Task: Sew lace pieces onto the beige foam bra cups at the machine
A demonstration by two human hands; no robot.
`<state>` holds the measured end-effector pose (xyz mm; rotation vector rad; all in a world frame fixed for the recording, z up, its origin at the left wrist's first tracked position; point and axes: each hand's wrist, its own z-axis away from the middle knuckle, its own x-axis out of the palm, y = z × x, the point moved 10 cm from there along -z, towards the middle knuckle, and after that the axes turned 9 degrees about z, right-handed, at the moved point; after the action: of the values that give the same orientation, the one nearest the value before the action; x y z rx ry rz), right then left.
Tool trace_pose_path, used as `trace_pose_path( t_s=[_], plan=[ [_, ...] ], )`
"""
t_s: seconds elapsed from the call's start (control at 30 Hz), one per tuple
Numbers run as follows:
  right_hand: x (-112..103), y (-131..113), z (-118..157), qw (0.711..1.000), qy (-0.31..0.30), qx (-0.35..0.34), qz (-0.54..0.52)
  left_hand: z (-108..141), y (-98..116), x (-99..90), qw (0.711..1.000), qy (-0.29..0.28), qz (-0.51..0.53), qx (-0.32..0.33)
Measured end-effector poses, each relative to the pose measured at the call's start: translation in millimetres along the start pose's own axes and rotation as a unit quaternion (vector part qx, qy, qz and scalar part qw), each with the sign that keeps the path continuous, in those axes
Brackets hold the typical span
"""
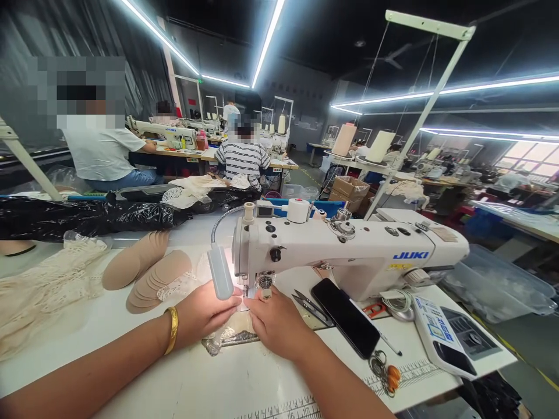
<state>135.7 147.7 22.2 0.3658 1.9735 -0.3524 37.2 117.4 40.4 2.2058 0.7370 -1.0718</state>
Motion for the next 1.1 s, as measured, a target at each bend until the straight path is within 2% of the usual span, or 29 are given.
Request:
trace_pose_path(
  t_s=[0.17, 0.33, 0.53, 0.67, 0.77, 0.83, 0.9, 0.93, 0.97, 1.0, 1.03, 1.07, 1.1],
  plan=[
    [1.0, -4.7, 2.2, 1.0, 0.004, -0.024, 0.016, 3.3, -10.5, 8.2, 0.999, -0.03, 0.002, -0.013],
    [-0.2, -6.9, 1.8, 1.0, 0.003, -0.016, 0.009, 1.6, -16.9, 8.9, 0.998, -0.05, 0.007, -0.031],
    [-0.7, -6.1, 1.0, 1.0, 0.011, -0.004, -0.009, -2.8, -19.9, 4.3, 0.996, -0.057, -0.023, -0.057],
    [-2.0, -4.6, 2.2, 0.998, 0.029, -0.007, -0.049, -4.6, -23.0, -2.9, 0.994, -0.041, -0.038, -0.092],
    [-3.5, -2.9, 2.7, 0.994, 0.03, 0.04, -0.102, 1.7, -16.0, -14.8, 0.993, -0.018, -0.034, -0.113],
    [0.7, -0.5, 3.7, 0.975, 0.014, 0.111, -0.19, 13.8, 3.9, -20.1, 0.993, -0.004, -0.029, -0.113],
    [9.8, -3.8, 6.3, 0.927, -0.005, 0.184, -0.327, 33.2, 34.2, -19.8, 0.993, 0.015, 0.012, -0.115],
    [13.7, -8.8, 7.6, 0.894, -0.008, 0.211, -0.395, 45.4, 48.9, -19.0, 0.988, 0.042, 0.077, -0.13],
    [15.6, -15.4, 8.8, 0.862, -0.005, 0.23, -0.452, 59.3, 59.3, -14.9, 0.969, 0.071, 0.17, -0.165],
    [15.2, -22.6, 10.3, 0.835, 0.006, 0.243, -0.494, 73.1, 67.9, -2.1, 0.931, 0.075, 0.291, -0.209],
    [13.1, -30.0, 12.7, 0.814, 0.022, 0.252, -0.522, 85.8, 77.8, 19.9, 0.864, 0.047, 0.428, -0.26],
    [10.0, -37.7, 16.3, 0.8, 0.04, 0.258, -0.54, 99.8, 85.0, 40.4, 0.77, 0.039, 0.546, -0.328],
    [6.9, -46.3, 21.3, 0.79, 0.057, 0.261, -0.552, 113.1, 89.2, 54.3, 0.667, 0.064, 0.63, -0.393]
  ],
)
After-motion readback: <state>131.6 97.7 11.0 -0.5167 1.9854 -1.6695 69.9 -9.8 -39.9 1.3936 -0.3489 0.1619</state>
